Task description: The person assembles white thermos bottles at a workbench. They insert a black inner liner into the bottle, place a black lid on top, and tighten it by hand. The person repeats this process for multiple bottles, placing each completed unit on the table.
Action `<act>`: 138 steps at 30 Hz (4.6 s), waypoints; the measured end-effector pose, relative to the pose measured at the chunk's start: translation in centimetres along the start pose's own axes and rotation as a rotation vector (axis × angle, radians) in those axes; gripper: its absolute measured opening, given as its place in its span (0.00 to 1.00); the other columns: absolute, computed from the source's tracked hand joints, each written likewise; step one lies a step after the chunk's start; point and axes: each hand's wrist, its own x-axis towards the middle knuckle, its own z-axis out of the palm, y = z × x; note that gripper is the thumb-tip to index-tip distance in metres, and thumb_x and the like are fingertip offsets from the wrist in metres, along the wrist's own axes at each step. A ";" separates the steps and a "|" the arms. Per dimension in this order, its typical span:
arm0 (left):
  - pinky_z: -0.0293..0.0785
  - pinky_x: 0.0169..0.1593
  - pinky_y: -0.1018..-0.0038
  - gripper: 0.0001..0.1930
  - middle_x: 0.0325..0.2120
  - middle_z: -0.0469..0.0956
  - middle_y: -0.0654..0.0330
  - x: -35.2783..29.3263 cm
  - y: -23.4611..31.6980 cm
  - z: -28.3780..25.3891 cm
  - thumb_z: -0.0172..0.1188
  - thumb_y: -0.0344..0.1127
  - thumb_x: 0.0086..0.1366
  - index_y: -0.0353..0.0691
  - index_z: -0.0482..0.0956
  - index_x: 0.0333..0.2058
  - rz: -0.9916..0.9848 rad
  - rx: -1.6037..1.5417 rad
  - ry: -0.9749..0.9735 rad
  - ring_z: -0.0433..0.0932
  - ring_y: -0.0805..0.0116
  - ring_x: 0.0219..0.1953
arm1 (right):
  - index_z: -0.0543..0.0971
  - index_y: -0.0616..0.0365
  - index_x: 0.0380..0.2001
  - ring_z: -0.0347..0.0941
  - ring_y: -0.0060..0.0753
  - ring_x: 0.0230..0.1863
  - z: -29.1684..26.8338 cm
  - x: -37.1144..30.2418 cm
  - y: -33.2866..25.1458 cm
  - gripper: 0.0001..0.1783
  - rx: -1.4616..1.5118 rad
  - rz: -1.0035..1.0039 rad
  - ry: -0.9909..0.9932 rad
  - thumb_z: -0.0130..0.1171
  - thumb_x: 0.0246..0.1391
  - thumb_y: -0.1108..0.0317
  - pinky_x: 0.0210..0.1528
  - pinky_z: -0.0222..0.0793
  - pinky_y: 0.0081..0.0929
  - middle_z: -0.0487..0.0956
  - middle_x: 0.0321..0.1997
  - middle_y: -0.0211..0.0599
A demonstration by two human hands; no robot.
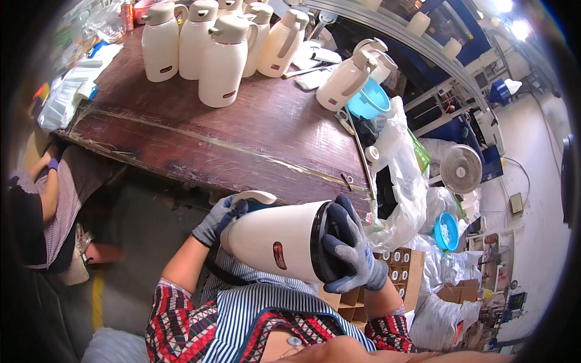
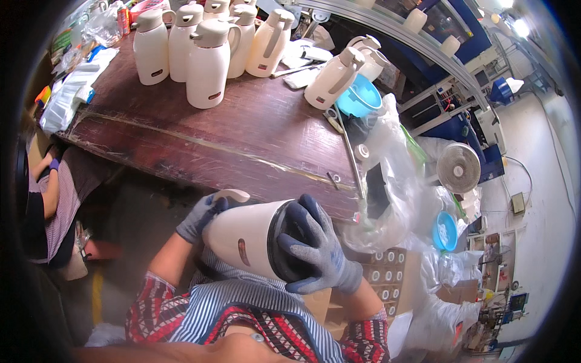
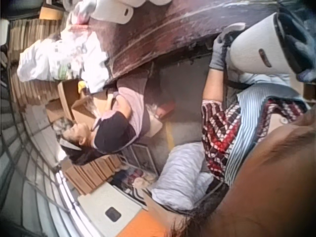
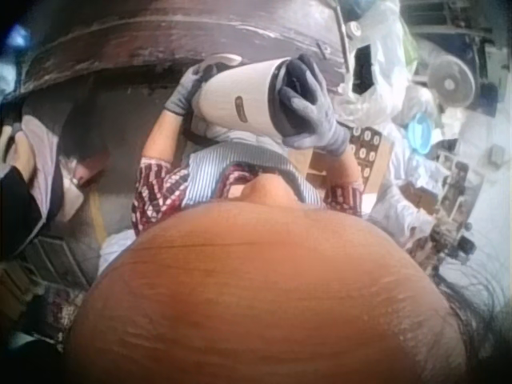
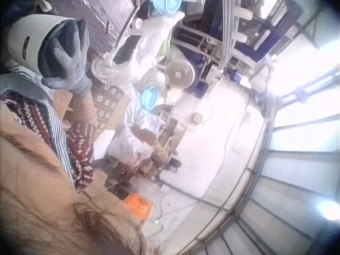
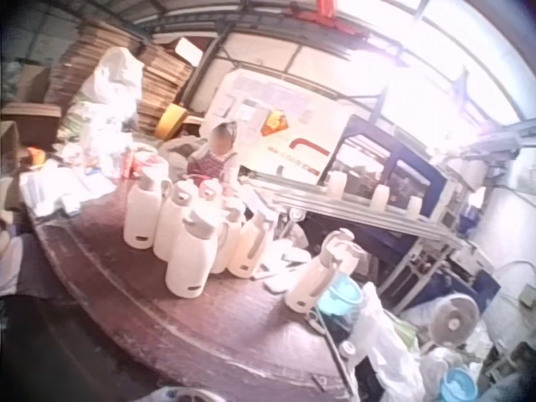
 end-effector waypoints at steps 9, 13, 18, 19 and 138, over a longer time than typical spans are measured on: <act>0.81 0.54 0.71 0.21 0.50 0.83 0.54 -0.9 6.6 1.6 0.57 0.41 0.76 0.33 0.76 0.59 0.024 0.125 -0.141 0.83 0.67 0.51 | 0.83 0.37 0.53 0.50 0.87 0.74 -1.4 0.6 -1.9 0.41 0.012 -0.015 -0.004 0.71 0.38 0.27 0.70 0.49 0.75 0.60 0.75 0.67; 0.78 0.61 0.68 0.24 0.54 0.82 0.55 -1.0 6.4 1.4 0.54 0.48 0.78 0.36 0.75 0.61 0.028 0.157 -0.192 0.82 0.63 0.54 | 0.81 0.33 0.55 0.48 0.87 0.74 -0.9 1.1 -3.4 0.44 -0.110 -0.054 -0.048 0.62 0.40 0.19 0.69 0.45 0.79 0.60 0.75 0.67; 0.78 0.59 0.68 0.26 0.52 0.82 0.55 -1.5 5.4 2.1 0.58 0.51 0.74 0.35 0.77 0.59 -0.016 0.138 -0.131 0.81 0.65 0.52 | 0.78 0.32 0.59 0.45 0.87 0.75 -1.0 0.2 -1.8 0.45 -0.065 -0.014 -0.055 0.61 0.42 0.19 0.69 0.43 0.79 0.59 0.76 0.65; 0.77 0.58 0.70 0.28 0.50 0.83 0.56 -1.8 4.3 2.1 0.61 0.53 0.72 0.34 0.78 0.58 -0.028 0.095 -0.084 0.80 0.67 0.51 | 0.78 0.33 0.59 0.45 0.86 0.76 -1.2 0.3 -1.8 0.46 -0.071 0.006 -0.089 0.61 0.42 0.19 0.70 0.43 0.79 0.58 0.76 0.65; 0.77 0.41 0.73 0.09 0.30 0.82 0.60 0.7 -3.5 4.2 0.67 0.27 0.61 0.35 0.80 0.39 0.138 0.391 0.293 0.79 0.70 0.33 | 0.57 0.57 0.76 0.42 0.58 0.82 2.7 -11.8 7.0 0.49 0.079 0.573 0.296 0.40 0.67 0.29 0.80 0.38 0.48 0.50 0.82 0.54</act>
